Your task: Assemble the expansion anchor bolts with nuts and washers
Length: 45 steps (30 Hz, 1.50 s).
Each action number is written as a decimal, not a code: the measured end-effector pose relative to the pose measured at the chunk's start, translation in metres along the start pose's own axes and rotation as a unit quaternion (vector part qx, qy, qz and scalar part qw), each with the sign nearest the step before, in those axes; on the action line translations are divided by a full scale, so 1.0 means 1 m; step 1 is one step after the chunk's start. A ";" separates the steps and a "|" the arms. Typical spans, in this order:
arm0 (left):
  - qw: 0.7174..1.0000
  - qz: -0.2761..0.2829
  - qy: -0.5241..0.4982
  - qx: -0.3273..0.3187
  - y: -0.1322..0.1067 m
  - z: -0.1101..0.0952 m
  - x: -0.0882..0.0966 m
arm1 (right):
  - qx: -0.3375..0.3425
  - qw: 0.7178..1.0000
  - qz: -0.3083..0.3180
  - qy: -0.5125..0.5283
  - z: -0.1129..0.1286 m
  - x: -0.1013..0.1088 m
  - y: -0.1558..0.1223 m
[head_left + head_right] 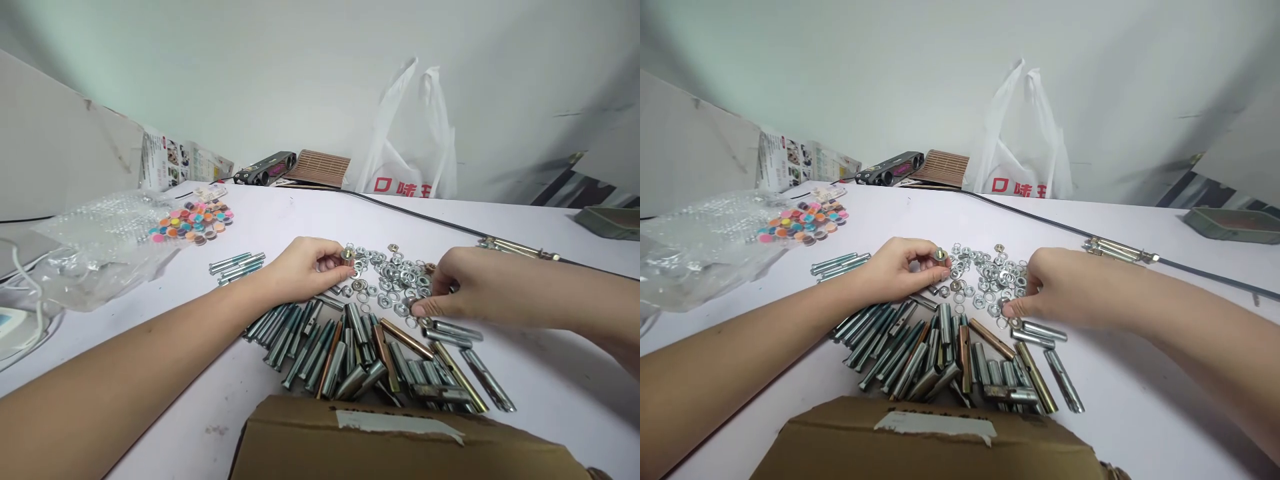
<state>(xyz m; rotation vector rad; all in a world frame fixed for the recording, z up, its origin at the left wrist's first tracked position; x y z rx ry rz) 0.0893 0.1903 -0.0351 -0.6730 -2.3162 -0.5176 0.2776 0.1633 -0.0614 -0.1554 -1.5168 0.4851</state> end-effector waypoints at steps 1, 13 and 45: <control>1.000 0.000 -0.001 -0.001 0.000 0.000 0.000 | 0.001 1.000 0.016 0.010 0.000 -0.003 0.000; 1.000 -0.006 -0.009 -0.012 -0.001 -0.001 0.001 | -0.017 0.999 -0.021 0.028 -0.001 0.001 0.001; 0.988 0.029 0.023 -0.153 -0.004 -0.036 -0.014 | 0.146 0.912 -0.299 0.238 0.072 0.057 -0.020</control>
Point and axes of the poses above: each hand's wrist, its own y-axis towards the middle knuckle, its own x-axis out of the back of the hand, z = x × y, the point moved 10 cm from there along y, towards the middle knuckle, and after that the axes turned 5 degrees about -y, right-handed, at the moved point
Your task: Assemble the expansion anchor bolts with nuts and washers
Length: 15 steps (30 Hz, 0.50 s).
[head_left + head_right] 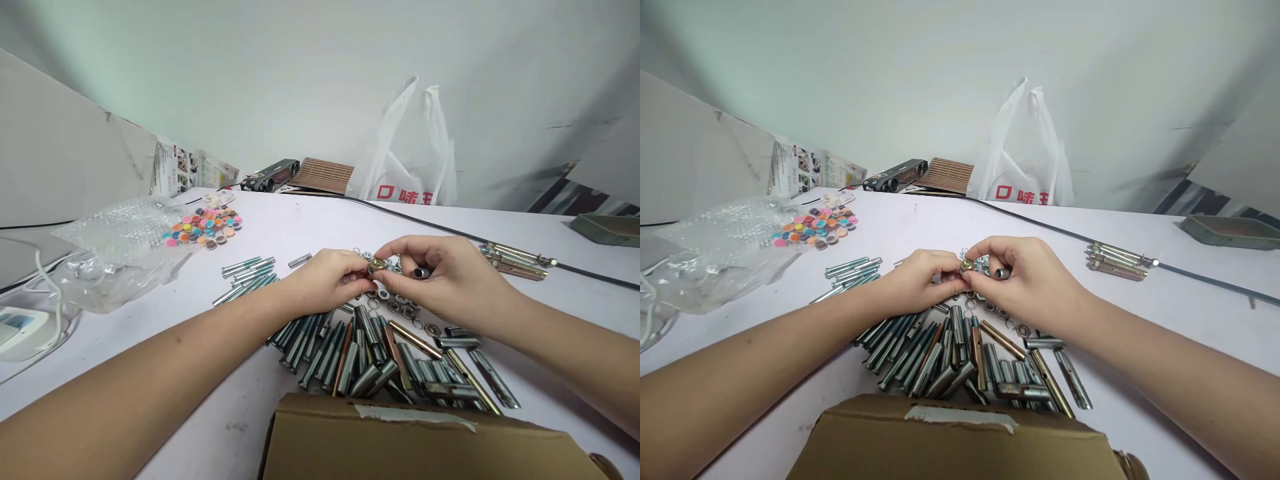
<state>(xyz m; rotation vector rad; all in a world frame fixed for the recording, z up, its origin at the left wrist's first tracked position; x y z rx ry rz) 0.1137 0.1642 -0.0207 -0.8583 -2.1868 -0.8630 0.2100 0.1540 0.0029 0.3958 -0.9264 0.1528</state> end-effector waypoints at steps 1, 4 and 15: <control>1.000 -0.002 -0.003 -0.002 0.000 0.000 0.000 | 0.001 1.000 0.001 0.009 -0.001 -0.001 0.000; 1.000 -0.005 -0.009 -0.005 0.000 -0.001 0.001 | -0.003 0.999 0.007 0.044 -0.006 -0.006 0.000; 1.000 0.009 -0.012 0.024 0.000 0.009 -0.003 | 0.014 0.991 0.006 0.132 -0.008 -0.015 -0.005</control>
Point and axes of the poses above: each hand's wrist, its own y-axis towards the middle knuckle, its own x-axis out of the back of the hand, z = x × y, the point moved 10 cm from there along y, towards the middle knuckle, and after that the axes turned 5 degrees about -y, right-handed, at the moved point
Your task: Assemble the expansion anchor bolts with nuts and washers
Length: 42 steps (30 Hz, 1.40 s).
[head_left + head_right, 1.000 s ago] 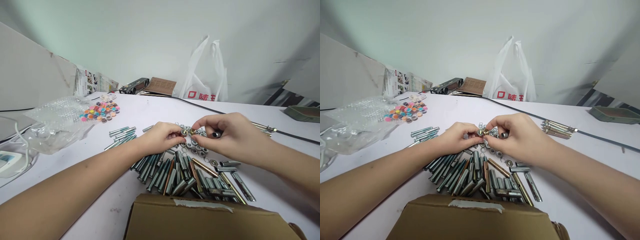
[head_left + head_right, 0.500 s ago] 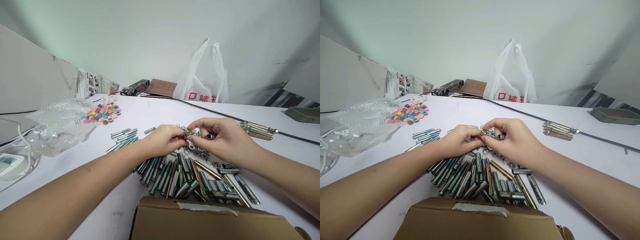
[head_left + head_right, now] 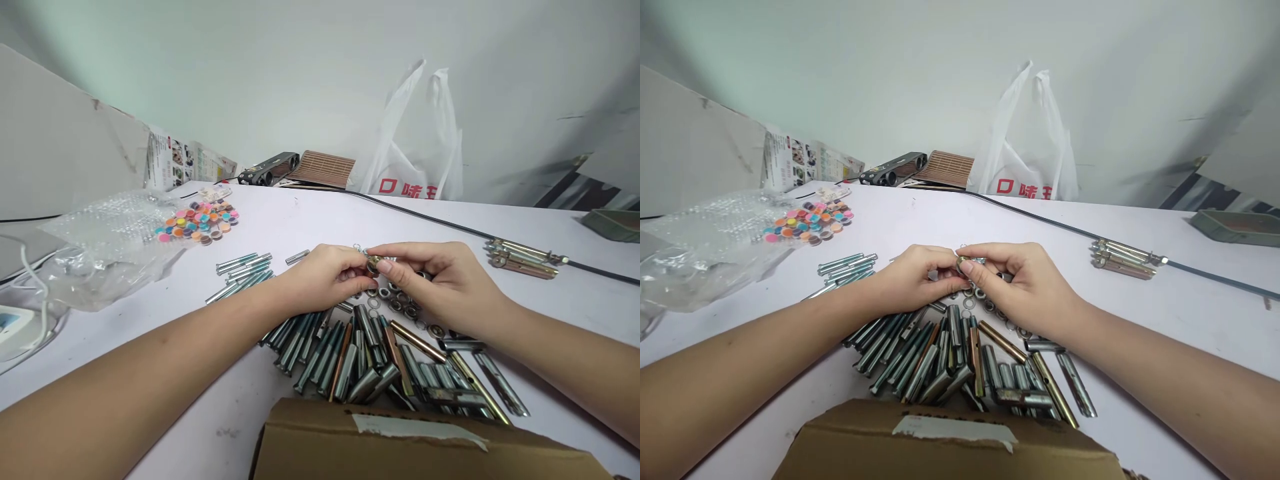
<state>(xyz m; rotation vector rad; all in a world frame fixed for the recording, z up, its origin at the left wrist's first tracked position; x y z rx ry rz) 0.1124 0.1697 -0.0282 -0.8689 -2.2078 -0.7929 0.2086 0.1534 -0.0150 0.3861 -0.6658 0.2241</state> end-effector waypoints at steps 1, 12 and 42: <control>1.000 0.000 0.000 0.001 0.000 0.001 0.000 | 0.004 1.000 -0.007 -0.002 0.000 0.000 0.000; 1.000 -0.011 0.009 0.015 0.000 0.001 0.003 | -0.019 0.998 -0.049 0.019 -0.011 -0.001 -0.002; 0.999 0.026 0.000 0.045 -0.001 0.009 -0.002 | 0.039 0.999 -0.024 -0.020 0.001 -0.005 -0.004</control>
Point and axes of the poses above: each hand's wrist, its own y-axis towards the middle knuckle, its own x-axis out of the back of the hand, z = x × y, the point moved 10 cm from there along y, towards the middle knuckle, and after that the axes turned 5 degrees about -y, right-handed, at the moved point
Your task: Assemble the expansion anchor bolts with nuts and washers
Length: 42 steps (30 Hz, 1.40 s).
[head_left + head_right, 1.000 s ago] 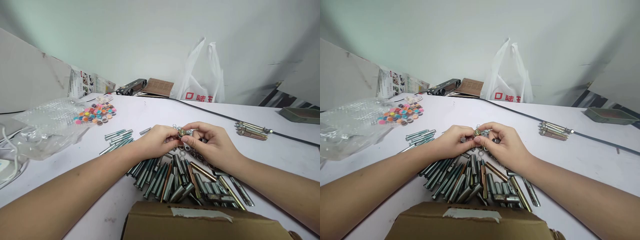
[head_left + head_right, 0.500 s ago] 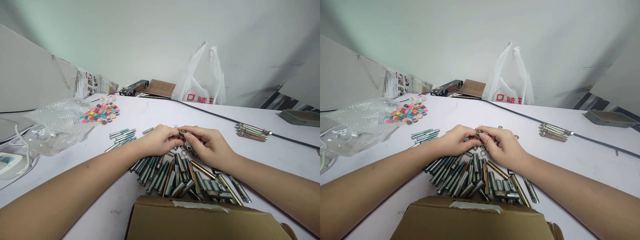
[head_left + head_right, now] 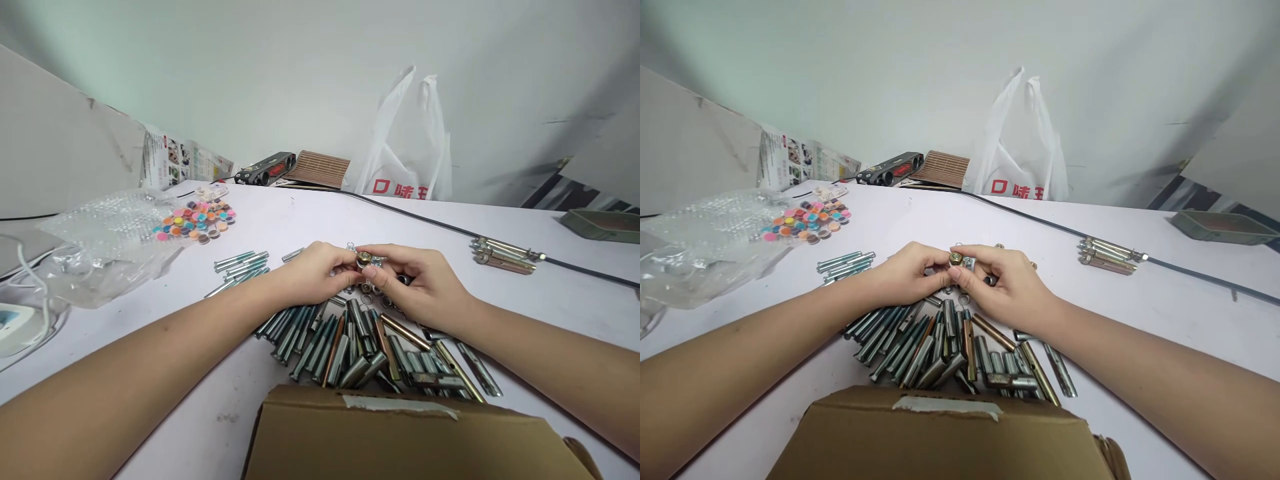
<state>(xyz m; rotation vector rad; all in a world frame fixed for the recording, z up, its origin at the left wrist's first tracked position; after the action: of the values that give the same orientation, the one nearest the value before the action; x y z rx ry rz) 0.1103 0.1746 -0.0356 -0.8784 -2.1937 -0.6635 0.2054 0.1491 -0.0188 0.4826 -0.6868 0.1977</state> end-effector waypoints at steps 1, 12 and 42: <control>1.000 0.003 -0.010 0.003 0.000 0.001 -0.001 | 0.009 1.000 -0.026 -0.003 0.003 0.006 -0.001; 0.999 0.014 -0.025 0.025 0.000 0.005 -0.002 | 0.060 0.995 -0.068 0.043 0.011 0.020 -0.010; 1.000 -0.007 -0.028 0.005 0.001 0.001 0.002 | 0.058 0.994 -0.058 -0.066 0.012 0.009 -0.011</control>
<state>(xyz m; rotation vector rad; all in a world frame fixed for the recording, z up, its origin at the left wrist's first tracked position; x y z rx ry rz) 0.1099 0.1764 -0.0347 -0.8871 -2.2524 -0.6415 0.2090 0.1333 -0.0086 0.6497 -0.7777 0.0977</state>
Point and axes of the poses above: each hand's wrist, its own y-axis towards the middle knuckle, its own x-axis out of the back of the hand, z = x × y, the point moved 10 cm from there along y, towards the middle knuckle, and after that the axes turned 5 degrees about -y, right-handed, at the moved point
